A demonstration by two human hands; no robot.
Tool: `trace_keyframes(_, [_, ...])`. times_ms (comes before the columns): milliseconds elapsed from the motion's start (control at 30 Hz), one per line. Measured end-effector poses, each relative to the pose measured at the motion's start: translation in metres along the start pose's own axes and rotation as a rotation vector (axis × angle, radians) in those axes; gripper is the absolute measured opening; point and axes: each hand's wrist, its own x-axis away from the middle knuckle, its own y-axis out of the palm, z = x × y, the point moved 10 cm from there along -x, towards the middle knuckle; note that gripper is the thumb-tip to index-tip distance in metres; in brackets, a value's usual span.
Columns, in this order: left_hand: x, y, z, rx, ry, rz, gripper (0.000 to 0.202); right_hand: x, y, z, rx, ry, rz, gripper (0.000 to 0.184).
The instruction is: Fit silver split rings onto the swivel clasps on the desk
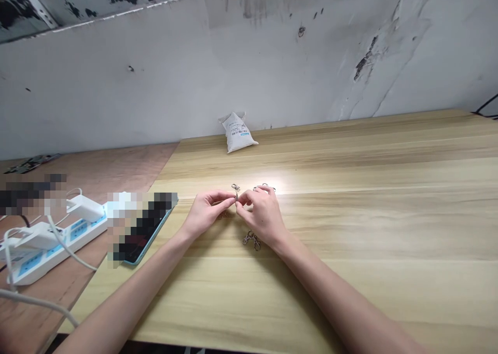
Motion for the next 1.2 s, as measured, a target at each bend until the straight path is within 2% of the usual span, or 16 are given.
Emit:
trace_keyframes(200, [-0.0009, 0.0013, -0.0029, 0.035, -0.024, -0.023, 0.024, 0.0007, 0.0007, -0.0052, 0.032, -0.038, 0.002, 0.011])
trace_keyframes(633, [-0.0002, 0.0034, -0.0023, 0.023, -0.017, -0.046, 0.026, 0.0001, -0.0008, -0.0035, 0.045, -0.028, 0.015, 0.013])
trace_keyframes(1200, [0.0000, -0.0001, 0.0005, -0.015, 0.019, 0.007, 0.019, 0.0025, 0.0037, -0.0066, 0.071, -0.057, 0.019, 0.015])
